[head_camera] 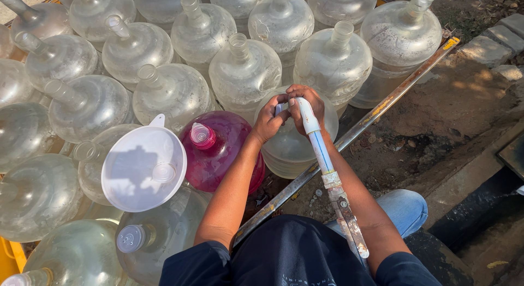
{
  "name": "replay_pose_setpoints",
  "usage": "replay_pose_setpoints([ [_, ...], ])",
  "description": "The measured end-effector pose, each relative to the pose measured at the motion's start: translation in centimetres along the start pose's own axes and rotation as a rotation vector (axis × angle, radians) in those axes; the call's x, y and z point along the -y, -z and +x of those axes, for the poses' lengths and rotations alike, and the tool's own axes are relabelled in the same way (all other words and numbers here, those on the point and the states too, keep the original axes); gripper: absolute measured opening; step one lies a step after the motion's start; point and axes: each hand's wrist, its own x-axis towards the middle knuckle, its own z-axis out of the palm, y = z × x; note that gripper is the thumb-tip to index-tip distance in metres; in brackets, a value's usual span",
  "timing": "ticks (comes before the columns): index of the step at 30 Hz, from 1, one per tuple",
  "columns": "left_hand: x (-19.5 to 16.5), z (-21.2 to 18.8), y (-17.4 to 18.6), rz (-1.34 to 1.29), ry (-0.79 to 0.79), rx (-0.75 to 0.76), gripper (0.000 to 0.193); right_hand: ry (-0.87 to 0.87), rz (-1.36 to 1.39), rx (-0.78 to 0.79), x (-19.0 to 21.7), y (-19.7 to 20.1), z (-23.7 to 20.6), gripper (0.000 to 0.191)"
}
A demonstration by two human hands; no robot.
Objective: The person fills large plastic water jugs one at a time using a hose with a valve, holding the hose into each jug opening while water flows, then caps the filled jug and moves to the next one. The jugs sit in rows on a yellow truck bed, and a white funnel rests among them.
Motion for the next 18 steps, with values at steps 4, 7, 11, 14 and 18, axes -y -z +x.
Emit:
replay_pose_setpoints([
  [4, 0.07, 0.0, -0.12, 0.021, -0.017, -0.022, 0.044, -0.025, -0.003, -0.007, 0.2, -0.08, -0.09, 0.01],
  [7, 0.18, -0.11, -0.12, -0.001, -0.021, -0.017, 0.043, -0.025, -0.01, -0.003, 0.35, -0.1, -0.1, 0.008],
  [11, 0.4, -0.18, -0.01, 0.027, -0.021, -0.029, 0.042, 0.01, -0.005, -0.015, 0.43, -0.19, -0.05, 0.009],
  [14, 0.64, -0.16, 0.07, 0.022, -0.024, -0.022, 0.044, 0.042, 0.009, -0.019, 0.43, -0.24, -0.07, 0.01],
  [18, 0.93, -0.02, 0.08, -0.016, -0.031, -0.007, 0.045, 0.087, -0.007, -0.033, 0.4, -0.28, -0.05, 0.012],
])
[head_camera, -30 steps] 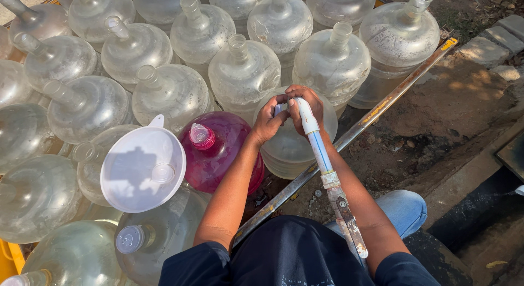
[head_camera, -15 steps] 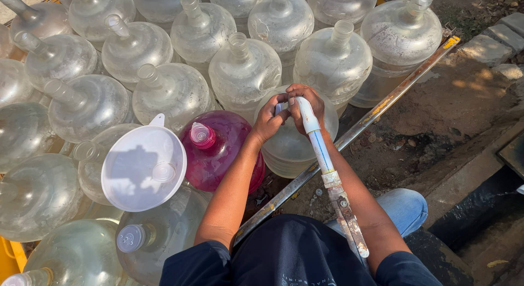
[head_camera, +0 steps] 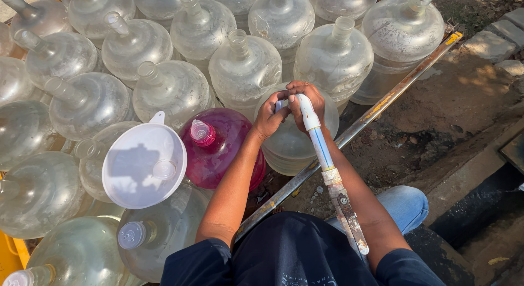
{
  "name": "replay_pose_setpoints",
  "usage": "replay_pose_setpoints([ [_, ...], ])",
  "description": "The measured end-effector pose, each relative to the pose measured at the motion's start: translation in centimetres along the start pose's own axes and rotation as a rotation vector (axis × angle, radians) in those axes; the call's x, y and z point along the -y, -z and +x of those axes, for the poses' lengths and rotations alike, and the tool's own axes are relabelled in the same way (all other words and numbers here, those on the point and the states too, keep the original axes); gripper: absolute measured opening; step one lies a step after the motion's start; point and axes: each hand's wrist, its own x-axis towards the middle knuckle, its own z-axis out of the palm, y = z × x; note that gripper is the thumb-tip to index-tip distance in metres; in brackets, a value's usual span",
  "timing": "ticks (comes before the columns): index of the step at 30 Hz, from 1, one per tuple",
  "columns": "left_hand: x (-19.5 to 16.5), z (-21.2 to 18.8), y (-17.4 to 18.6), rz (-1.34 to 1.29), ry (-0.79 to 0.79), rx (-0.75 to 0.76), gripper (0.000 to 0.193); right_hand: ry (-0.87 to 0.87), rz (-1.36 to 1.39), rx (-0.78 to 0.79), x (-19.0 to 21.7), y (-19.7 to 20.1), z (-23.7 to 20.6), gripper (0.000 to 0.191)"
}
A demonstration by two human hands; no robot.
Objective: The person fills large plastic water jugs one at a time using a hose with a valve, holding the hose into each jug opening while water flows, then caps the filled jug and moves to the next one. The jugs sit in rows on a yellow truck bed, and a white funnel rests among them.
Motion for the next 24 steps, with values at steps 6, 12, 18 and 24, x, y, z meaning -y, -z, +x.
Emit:
replay_pose_setpoints([
  [6, -0.2, -0.05, 0.02, 0.036, 0.009, -0.006, 0.046, -0.032, -0.097, 0.005, 0.2, 0.06, 0.01, 0.016],
  [12, -0.47, -0.17, -0.09, 0.025, 0.014, -0.019, 0.046, -0.011, -0.227, 0.024, 0.36, 0.43, 0.04, 0.018],
  [18, -0.16, -0.06, 0.06, 0.022, 0.004, -0.013, 0.047, 0.068, -0.233, 0.058, 0.0, 0.69, 0.6, 0.018],
  [24, 0.5, 0.39, -0.09, 0.047, 0.0, 0.086, 0.06, 0.017, -0.2, 0.064, 0.19, 0.89, 0.11, 0.015],
])
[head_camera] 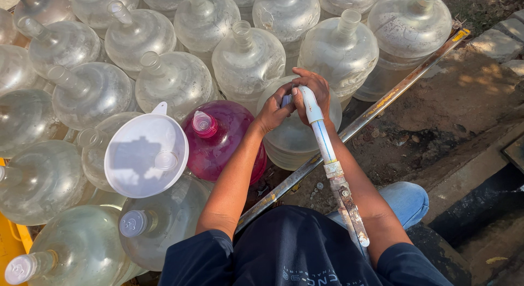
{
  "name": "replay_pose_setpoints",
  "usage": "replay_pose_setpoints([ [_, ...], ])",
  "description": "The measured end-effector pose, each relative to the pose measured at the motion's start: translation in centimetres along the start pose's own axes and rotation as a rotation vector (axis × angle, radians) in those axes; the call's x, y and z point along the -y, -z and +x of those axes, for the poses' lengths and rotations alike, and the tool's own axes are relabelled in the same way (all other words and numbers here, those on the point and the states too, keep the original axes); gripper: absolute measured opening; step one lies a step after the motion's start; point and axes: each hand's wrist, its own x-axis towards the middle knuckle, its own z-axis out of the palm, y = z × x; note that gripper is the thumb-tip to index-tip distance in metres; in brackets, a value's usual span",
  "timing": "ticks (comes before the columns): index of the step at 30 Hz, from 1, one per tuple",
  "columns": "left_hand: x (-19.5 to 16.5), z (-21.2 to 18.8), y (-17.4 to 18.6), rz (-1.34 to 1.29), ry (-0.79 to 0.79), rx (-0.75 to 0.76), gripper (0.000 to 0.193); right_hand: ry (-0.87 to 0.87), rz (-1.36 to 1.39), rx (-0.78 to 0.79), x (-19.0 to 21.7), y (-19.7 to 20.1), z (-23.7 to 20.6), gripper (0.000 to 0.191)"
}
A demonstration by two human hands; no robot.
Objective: The person fills large plastic water jugs one at a time using a hose with a valve, holding the hose into each jug opening while water flows, then caps the filled jug and moves to the next one. The jugs sit in rows on a yellow truck bed, and a white funnel rests among them.
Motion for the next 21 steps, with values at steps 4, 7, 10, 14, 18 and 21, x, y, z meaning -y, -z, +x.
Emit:
replay_pose_setpoints([
  [4, 0.5, 0.5, 0.2, 0.007, -0.032, 0.065, 0.063, -0.008, -0.048, 0.037, 0.3, 0.5, 0.6, 0.017],
  [7, 0.8, 0.7, 0.3, 0.015, 0.065, 0.046, 0.064, 0.017, -0.111, 0.07, 1.1, 1.4, 0.9, 0.025],
  [10, 0.9, 0.5, 0.2, 0.006, -0.01, 0.058, 0.063, 0.106, -0.047, 0.005, 2.6, 2.6, 0.3, 0.053],
  [14, 0.6, 0.5, 0.5, 0.098, -0.107, 0.047, 0.065, 0.228, 0.012, -0.037, 3.7, 3.3, -0.3, 0.061],
  [18, 0.1, 2.5, 1.6, 0.204, 0.019, 0.158, 0.08, 0.241, 0.025, -0.012, 2.5, 2.4, 0.7, 0.034],
  [21, -0.1, 3.6, 1.3, 0.357, -0.095, 0.151, 0.078, 0.187, 0.181, -0.019, 1.3, 1.7, 1.2, 0.023],
])
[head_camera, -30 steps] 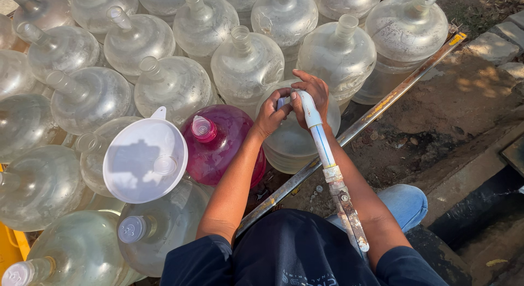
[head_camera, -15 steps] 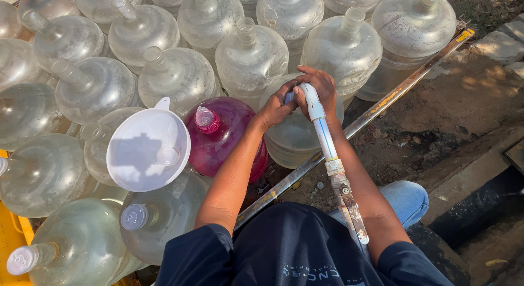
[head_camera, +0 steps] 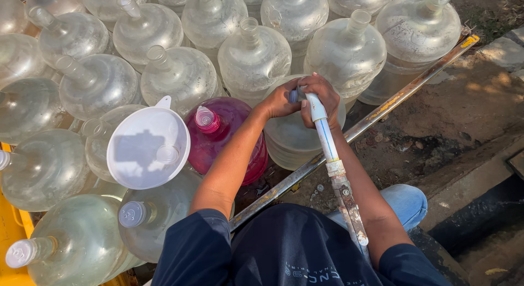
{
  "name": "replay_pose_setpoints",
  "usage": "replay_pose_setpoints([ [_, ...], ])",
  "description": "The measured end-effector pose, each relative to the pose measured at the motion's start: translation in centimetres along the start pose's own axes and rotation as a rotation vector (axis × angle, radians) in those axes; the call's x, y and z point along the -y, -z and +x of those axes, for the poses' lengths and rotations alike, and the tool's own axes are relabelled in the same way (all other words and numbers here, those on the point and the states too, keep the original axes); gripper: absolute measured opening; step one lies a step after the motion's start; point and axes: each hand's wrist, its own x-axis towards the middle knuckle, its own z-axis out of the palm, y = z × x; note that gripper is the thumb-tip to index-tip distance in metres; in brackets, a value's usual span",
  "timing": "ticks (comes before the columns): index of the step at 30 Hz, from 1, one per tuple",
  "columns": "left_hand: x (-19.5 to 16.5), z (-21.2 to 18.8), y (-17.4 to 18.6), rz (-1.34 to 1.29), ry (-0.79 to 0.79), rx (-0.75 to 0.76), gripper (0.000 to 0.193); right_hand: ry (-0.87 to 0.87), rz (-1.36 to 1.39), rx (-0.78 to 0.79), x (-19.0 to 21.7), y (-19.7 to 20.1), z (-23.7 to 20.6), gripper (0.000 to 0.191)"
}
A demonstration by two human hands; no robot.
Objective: The person fills large plastic water jugs one at a time using a hose with a valve, holding the hose into each jug opening while water flows, then caps the filled jug and moves to the next one. The jugs sit in rows on a yellow truck bed, and a white funnel rests among them.
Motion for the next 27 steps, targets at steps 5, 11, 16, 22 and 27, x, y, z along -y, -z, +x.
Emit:
replay_pose_setpoints([
  [5, -1.2, -1.7, -1.4, 0.12, -0.016, -0.153, 0.065, -0.048, 0.049, -0.016, -0.6, -0.1, -0.8, 0.02],
  [11, -3.4, -2.8, -1.8, 0.109, -0.026, -0.254, 0.061, -0.104, 0.111, -0.001, -1.2, 0.0, -0.7, 0.024],
  [16, -3.5, -2.4, -2.1, 0.107, 0.0, -0.274, 0.061, -0.119, 0.13, 0.015, -1.2, 0.1, -0.9, 0.024],
  [22, -2.6, -2.4, -2.6, 0.18, 0.055, -0.303, 0.059, -0.132, -0.018, 0.013, -0.7, -0.4, -1.2, 0.023],
  [27, -2.0, -2.4, -2.6, 0.206, 0.087, -0.289, 0.068, -0.112, -0.134, -0.057, -0.2, -1.1, -1.4, 0.022],
])
